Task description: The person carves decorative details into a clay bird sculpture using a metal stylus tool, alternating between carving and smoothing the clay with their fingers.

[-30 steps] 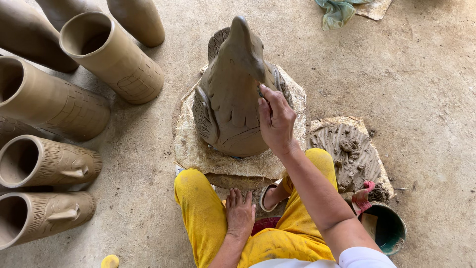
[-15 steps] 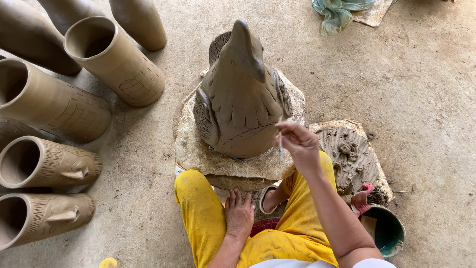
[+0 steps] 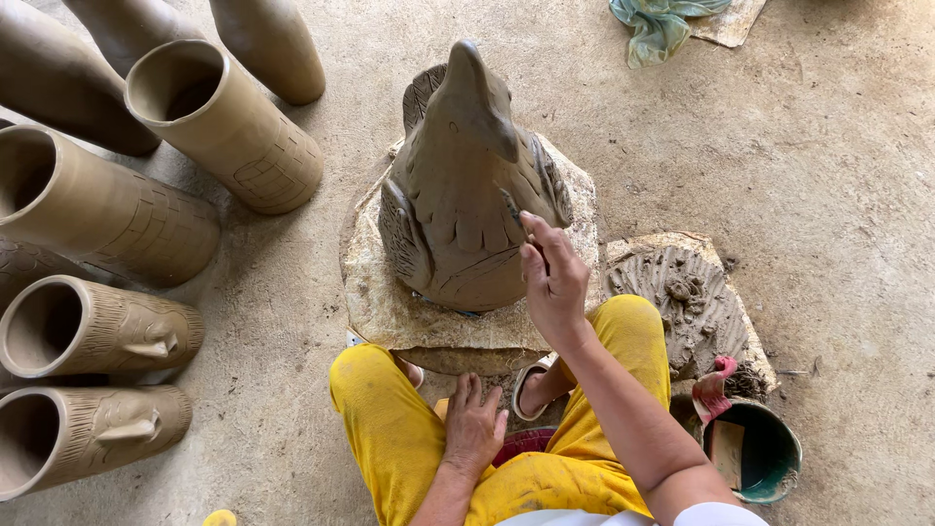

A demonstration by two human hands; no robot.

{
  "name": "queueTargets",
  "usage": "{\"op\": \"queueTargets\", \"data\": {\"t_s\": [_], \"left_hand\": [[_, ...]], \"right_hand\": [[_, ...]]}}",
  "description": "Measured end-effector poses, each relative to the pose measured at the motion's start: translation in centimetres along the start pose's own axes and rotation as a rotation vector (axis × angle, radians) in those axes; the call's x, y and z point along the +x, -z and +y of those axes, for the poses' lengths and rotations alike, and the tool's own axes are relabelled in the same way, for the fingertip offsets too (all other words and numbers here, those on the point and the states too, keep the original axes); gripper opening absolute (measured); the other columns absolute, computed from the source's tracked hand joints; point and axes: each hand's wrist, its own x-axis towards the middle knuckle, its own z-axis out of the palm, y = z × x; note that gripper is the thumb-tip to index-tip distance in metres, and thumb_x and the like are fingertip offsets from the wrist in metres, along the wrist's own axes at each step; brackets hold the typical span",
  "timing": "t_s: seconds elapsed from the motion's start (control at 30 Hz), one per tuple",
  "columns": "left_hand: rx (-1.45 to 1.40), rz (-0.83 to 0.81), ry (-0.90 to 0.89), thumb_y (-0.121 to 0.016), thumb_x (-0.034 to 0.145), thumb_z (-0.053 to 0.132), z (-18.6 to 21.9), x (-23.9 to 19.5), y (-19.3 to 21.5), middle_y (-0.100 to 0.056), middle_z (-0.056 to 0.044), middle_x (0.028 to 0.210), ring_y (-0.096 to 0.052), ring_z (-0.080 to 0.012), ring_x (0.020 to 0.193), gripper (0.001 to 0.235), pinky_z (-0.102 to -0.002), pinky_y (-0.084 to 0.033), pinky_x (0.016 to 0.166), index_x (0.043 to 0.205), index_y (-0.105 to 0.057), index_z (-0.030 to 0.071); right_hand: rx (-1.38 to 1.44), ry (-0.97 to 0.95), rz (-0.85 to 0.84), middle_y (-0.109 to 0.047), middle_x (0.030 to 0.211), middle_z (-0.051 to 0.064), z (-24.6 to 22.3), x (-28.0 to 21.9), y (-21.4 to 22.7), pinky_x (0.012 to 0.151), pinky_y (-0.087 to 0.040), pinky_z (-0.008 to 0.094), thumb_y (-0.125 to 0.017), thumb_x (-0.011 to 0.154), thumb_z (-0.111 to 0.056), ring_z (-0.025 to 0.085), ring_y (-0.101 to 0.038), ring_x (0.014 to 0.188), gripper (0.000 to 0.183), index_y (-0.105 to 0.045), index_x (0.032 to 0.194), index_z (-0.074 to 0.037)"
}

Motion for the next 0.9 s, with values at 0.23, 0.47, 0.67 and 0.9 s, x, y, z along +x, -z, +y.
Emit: {"op": "queueTargets", "data": {"t_s": [0.23,0.47,0.67,0.9], "left_hand": [[-0.011,0.141,0.041,-0.075,0.09,0.028,-0.6,-0.1,-1.3,-0.047,-0.019,0.152,-0.032,-0.0365,0.147,0.048,-0.055,-0.025,0.12,0.133,-0.062,0.01],[0.125,-0.135,0.348,-0.075,0.089,0.039,-0.7,1.1,1.4,-0.008,-0.027,0.162,-0.008,-0.0417,0.151,0.087,-0.06,-0.016,0.121,0.156,-0.025,0.017],[0.171,-0.197,0.288,-0.068,0.095,0.043,-0.8,1.0,0.8,-0.01,-0.026,0.163,-0.01,-0.0423,0.152,0.08,-0.059,-0.02,0.121,0.158,-0.024,0.023],[0.207,-0.16,0.233,-0.07,0.093,0.043,-0.3,1.0,0.5,-0.011,-0.027,0.161,-0.014,-0.0443,0.149,0.081,-0.062,-0.024,0.117,0.157,-0.025,0.022]], "right_hand": [[0.072,0.065,0.041,-0.074,0.096,0.003,-0.3,2.1,-1.1,0.05,-0.055,0.02,-0.054,0.111,-0.009,0.004,-0.062,0.063,0.036,-0.057,0.146,-0.017],[-0.011,0.161,0.121,-0.068,0.09,0.002,-1.6,3.9,-0.8,0.056,-0.05,0.025,-0.059,0.109,-0.001,0.005,-0.058,0.067,0.039,-0.06,0.145,-0.015],[-0.028,0.18,0.129,-0.067,0.088,0.002,-0.6,4.2,-1.6,0.057,-0.052,0.025,-0.059,0.109,-0.003,0.006,-0.06,0.067,0.035,-0.062,0.143,-0.013],[0.005,0.098,0.103,-0.074,0.092,0.004,0.6,3.9,-1.2,0.045,-0.051,0.022,-0.058,0.108,-0.008,0.005,-0.059,0.058,0.031,-0.063,0.138,-0.012]]}}
